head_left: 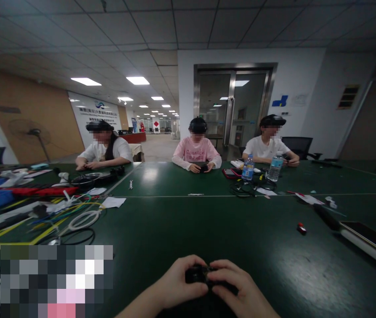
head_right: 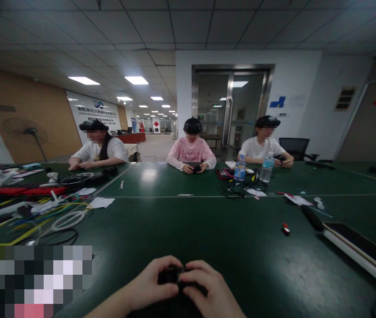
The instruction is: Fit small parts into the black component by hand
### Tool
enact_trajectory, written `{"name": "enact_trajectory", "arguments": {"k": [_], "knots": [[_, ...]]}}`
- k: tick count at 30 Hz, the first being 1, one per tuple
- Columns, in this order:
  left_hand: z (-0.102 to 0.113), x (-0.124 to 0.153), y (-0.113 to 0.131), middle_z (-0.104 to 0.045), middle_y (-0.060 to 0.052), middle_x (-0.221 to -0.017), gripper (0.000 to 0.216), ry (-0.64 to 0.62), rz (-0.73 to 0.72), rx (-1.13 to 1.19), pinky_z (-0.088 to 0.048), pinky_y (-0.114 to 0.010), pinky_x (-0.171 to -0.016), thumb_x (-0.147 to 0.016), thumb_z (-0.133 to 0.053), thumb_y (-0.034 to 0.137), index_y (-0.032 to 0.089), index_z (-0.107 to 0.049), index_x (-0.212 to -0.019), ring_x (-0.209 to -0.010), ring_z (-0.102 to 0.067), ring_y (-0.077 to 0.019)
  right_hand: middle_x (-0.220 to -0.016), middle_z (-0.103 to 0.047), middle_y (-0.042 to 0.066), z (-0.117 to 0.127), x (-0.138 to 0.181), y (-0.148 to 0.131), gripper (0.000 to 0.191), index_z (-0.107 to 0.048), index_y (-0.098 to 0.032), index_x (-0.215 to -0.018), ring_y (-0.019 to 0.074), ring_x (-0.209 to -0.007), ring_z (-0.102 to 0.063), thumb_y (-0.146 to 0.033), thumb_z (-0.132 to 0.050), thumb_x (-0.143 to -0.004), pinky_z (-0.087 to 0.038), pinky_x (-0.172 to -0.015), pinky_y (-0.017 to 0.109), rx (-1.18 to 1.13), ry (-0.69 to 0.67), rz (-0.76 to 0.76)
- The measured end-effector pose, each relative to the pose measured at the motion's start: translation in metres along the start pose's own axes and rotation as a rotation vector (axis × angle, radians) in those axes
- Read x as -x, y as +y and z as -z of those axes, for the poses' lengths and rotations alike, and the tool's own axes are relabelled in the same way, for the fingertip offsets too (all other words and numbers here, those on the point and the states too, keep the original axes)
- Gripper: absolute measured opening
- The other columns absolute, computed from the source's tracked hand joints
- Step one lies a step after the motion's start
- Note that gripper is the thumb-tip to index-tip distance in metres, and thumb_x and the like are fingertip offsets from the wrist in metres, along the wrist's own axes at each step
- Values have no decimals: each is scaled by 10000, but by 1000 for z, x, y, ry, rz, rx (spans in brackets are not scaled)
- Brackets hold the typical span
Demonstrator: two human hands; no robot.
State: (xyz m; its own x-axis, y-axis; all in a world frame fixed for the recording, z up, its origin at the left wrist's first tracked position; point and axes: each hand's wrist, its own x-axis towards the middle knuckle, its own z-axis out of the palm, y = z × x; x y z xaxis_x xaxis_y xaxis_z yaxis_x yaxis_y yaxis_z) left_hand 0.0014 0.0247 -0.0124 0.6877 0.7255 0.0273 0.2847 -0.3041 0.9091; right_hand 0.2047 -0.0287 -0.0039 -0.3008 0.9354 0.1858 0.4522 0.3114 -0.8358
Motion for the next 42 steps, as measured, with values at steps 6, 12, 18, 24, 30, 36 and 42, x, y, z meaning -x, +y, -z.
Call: {"name": "enact_trajectory", "arguments": {"k": [6, 12, 18, 24, 30, 36, 42], "knots": [[-2, 2, 6, -604, -2, -899, 375, 17, -10, -33, -444, -250, -713, -700, -674, 256, 184, -585, -1057, -801, -543, -170, -1107, -650, 15, 0, 4, 2, 235, -689, -335, -950, 229, -1019, -620, -190, -586, -798, -498, -889, 333, 26, 52, 61], [-7, 2, 13, -593, -32, -978, 389, 11, -47, 27, -448, -287, -782, -720, -645, 219, 176, -533, -1090, -868, -551, -187, -1147, -606, 15, 2, 4, 5, 205, -672, -321, -929, 205, -1071, -585, -184, -559, -827, -482, -912, 306, 71, 59, 44], [-10, 0, 7, -575, -28, -983, 419, 38, -70, 11, -443, -285, -772, -699, -690, 221, 183, -543, -1090, -890, -546, -195, -1143, -599, 17, 1, 5, 3, 214, -664, -297, -924, 191, -1072, -581, -146, -556, -818, -472, -929, 302, 114, 53, 77], [-11, -1, 7, -569, -12, -929, 366, 94, -68, 8, -439, -280, -737, -678, -694, 170, 181, -554, -1015, -848, -547, -188, -1207, -597, 42, -1, 5, 3, 346, -617, -285, -1065, 235, -1109, -560, -157, -621, -743, -444, -971, 374, 81, 93, -10], [-11, -3, -6, -578, -30, -1001, 494, 110, -69, 172, -439, -329, -809, -657, -700, 103, 203, -464, -1080, -939, -563, -213, -1132, -657, 49, -3, 2, 10, 379, -604, -252, -1117, 245, -1042, -597, -193, -620, -742, -466, -926, 381, -8, 132, -112], [-9, -3, -8, -574, -61, -1062, 590, 95, -48, 220, -422, -373, -857, -650, -737, 138, 199, -454, -1164, -1000, -551, -247, -1102, -669, 48, -2, 1, 6, 335, -614, -245, -1081, 243, -1033, -600, -198, -609, -749, -476, -902, 372, -16, 142, -110], [-8, -2, 2, -607, -23, -944, 407, 81, -23, 133, -443, -305, -747, -668, -726, 176, 177, -547, -1033, -865, -569, -202, -1095, -665, 53, -2, 3, 6, 339, -609, -258, -1091, 231, -1007, -609, -212, -630, -756, -491, -877, 355, -8, 128, -63]]}}
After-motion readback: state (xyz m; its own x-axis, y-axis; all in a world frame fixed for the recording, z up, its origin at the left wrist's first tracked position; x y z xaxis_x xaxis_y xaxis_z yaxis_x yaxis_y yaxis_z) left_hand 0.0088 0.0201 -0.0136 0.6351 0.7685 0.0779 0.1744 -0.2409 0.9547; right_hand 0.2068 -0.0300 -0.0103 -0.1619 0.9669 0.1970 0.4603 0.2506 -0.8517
